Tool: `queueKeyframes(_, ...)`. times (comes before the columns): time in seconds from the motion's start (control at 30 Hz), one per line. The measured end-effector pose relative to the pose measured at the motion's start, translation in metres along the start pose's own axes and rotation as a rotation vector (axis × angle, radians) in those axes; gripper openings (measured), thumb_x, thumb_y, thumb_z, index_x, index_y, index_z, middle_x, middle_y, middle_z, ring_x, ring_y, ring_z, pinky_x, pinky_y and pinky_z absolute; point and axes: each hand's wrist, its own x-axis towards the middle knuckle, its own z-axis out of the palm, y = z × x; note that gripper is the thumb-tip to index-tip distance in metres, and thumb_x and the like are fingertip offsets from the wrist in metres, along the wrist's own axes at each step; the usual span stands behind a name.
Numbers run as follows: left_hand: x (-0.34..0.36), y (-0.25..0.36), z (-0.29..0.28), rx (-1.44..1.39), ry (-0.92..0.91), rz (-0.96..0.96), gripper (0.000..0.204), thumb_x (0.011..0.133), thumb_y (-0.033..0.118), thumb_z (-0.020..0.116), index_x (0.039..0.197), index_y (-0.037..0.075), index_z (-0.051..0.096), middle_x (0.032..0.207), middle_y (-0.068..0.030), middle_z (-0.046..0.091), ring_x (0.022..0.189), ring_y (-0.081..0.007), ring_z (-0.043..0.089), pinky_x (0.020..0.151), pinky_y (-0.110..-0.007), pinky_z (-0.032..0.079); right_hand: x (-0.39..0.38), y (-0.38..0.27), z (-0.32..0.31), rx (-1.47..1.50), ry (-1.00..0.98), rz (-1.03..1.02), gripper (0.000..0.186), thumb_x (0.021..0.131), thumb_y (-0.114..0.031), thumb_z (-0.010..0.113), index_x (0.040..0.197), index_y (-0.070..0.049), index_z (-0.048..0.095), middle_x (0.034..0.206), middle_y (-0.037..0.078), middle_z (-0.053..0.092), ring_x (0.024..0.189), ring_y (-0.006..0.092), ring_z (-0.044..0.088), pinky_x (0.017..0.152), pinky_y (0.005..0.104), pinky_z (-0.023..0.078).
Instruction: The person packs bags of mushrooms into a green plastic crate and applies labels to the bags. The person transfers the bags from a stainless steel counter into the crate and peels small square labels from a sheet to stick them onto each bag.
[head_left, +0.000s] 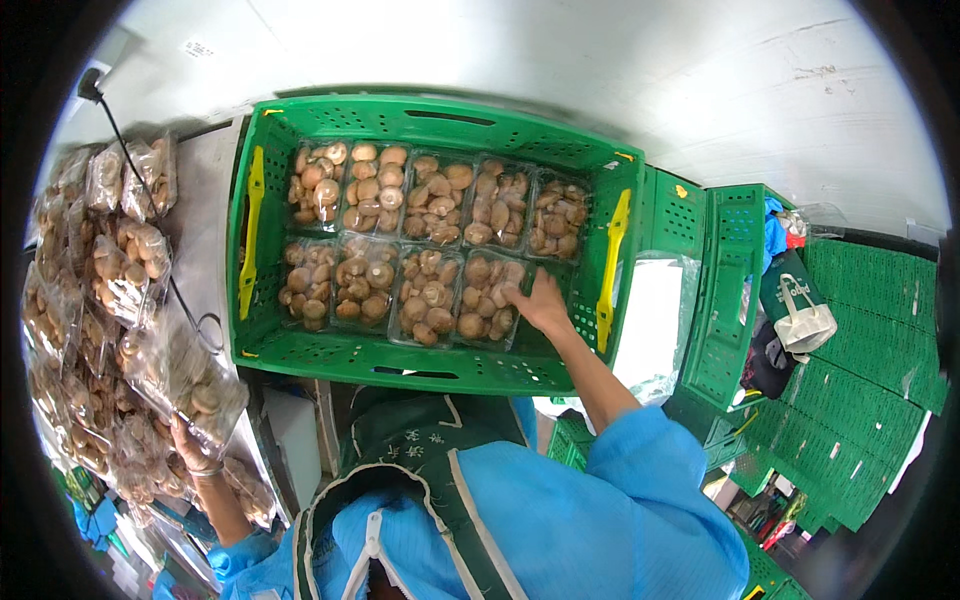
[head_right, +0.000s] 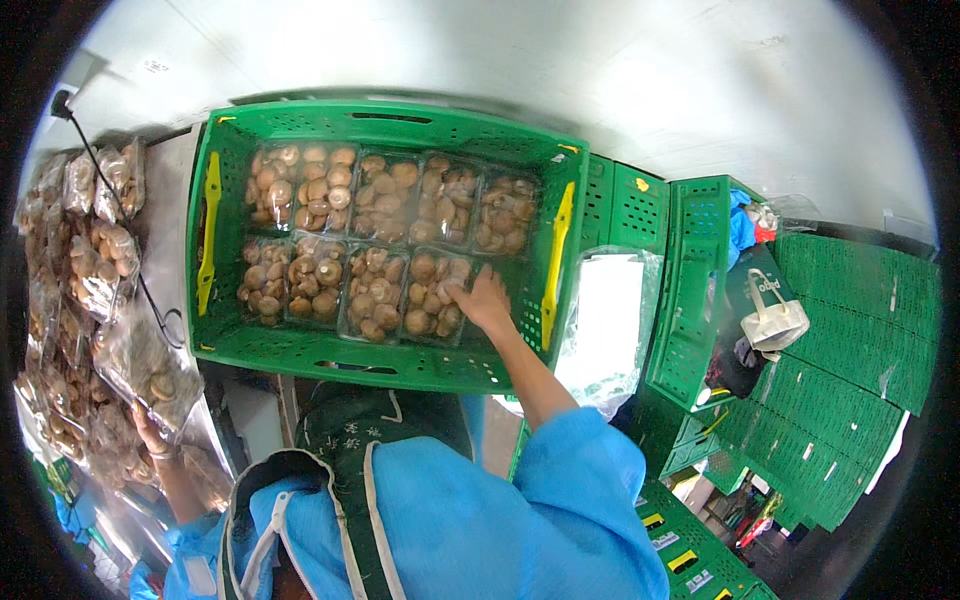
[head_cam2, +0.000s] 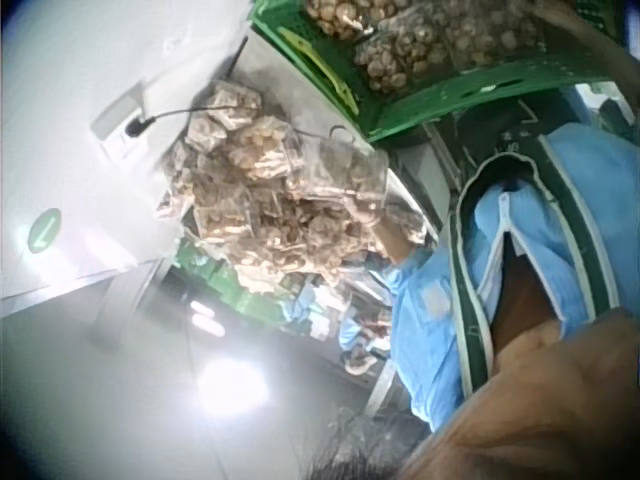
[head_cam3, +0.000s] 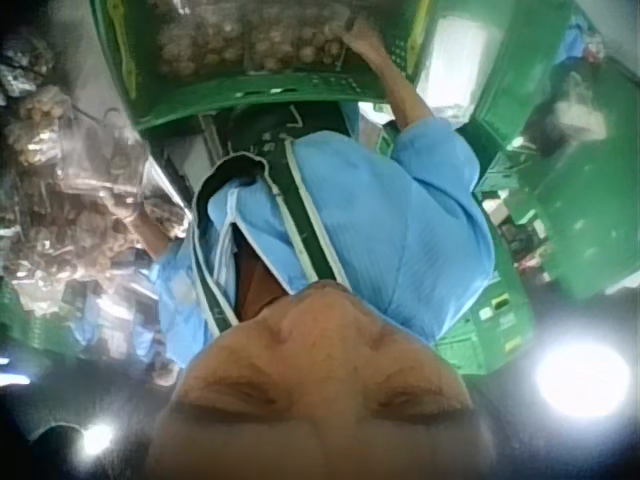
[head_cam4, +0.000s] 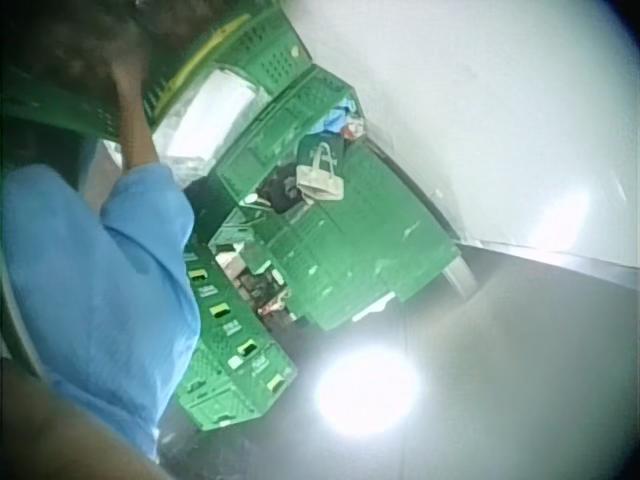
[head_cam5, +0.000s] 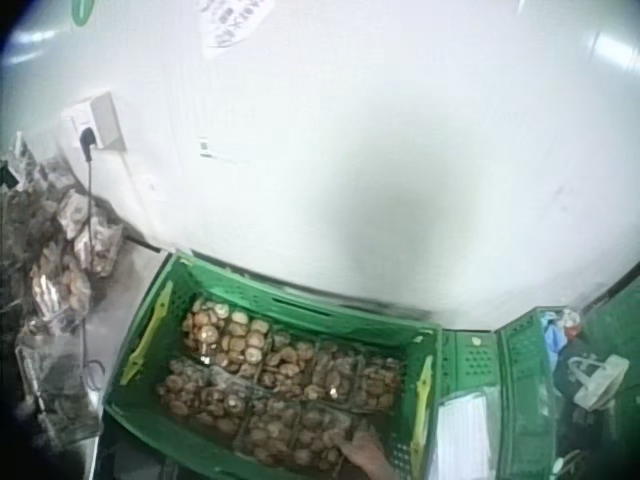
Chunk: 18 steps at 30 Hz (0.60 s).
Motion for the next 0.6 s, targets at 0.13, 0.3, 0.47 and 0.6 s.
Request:
queueKeyframes(0.13, -0.006, -0.057, 0.251, 0.392, -0.465, -0.075, 0.068, 0.079, 0.034, 0.066, 0.133, 0.003, 0.04, 0.126, -0.0177, 0.051, 0.106, -0.0311, 0.056, 0.09, -0.04, 0.046, -0.085, -0.114, -0.013, 0.98, -0.228, -0.12, 0.094, 0.078, -0.045, 0.069, 0.144, 0.001, 0.021, 0.13, 0.019, 0.047, 0.114, 0.0267, 0.052, 0.096, 0.0381, 0.042)
queueKeyframes(0.3, -0.072, -0.206, 0.443, 0.71, -0.939, 0.22, 0.098, 0.067, 0.035, 0.079, 0.144, 0.005, 0.026, 0.139, -0.0239, 0.036, 0.129, -0.0381, 0.036, 0.108, -0.047, 0.028, -0.108, -0.106, -0.032, 0.57, 0.297, -0.236, 0.073, 0.08, -0.017, 0.07, 0.136, 0.001, 0.028, 0.125, 0.017, 0.048, 0.111, 0.0252, 0.053, 0.094, 0.0352, 0.044)
queueKeyframes(0.47, -0.028, -0.258, 0.462, 1.441, -1.147, 0.674, 0.086, 0.073, 0.044, 0.071, 0.143, 0.013, 0.032, 0.147, -0.0168, 0.032, 0.135, -0.0361, 0.031, 0.107, -0.054, 0.024, -0.061, 0.022, -0.026, 0.582, 0.425, -0.119, 0.075, 0.079, -0.02, 0.072, 0.135, 0.005, 0.028, 0.122, 0.021, 0.051, 0.109, 0.0261, 0.054, 0.094, 0.0355, 0.044)
queueKeyframes(0.6, 0.033, -0.291, 0.428, 1.606, -1.234, 0.866, 0.084, 0.077, 0.051, 0.066, 0.147, 0.023, 0.027, 0.153, -0.0082, 0.025, 0.141, -0.0294, 0.02, 0.11, -0.058, 0.016, -0.06, 0.005, -0.027, 0.152, 0.508, -0.053, 0.085, 0.078, -0.023, 0.072, 0.138, 0.01, 0.021, 0.134, 0.031, 0.04, 0.121, 0.0422, 0.044, 0.102, 0.0445, 0.036)
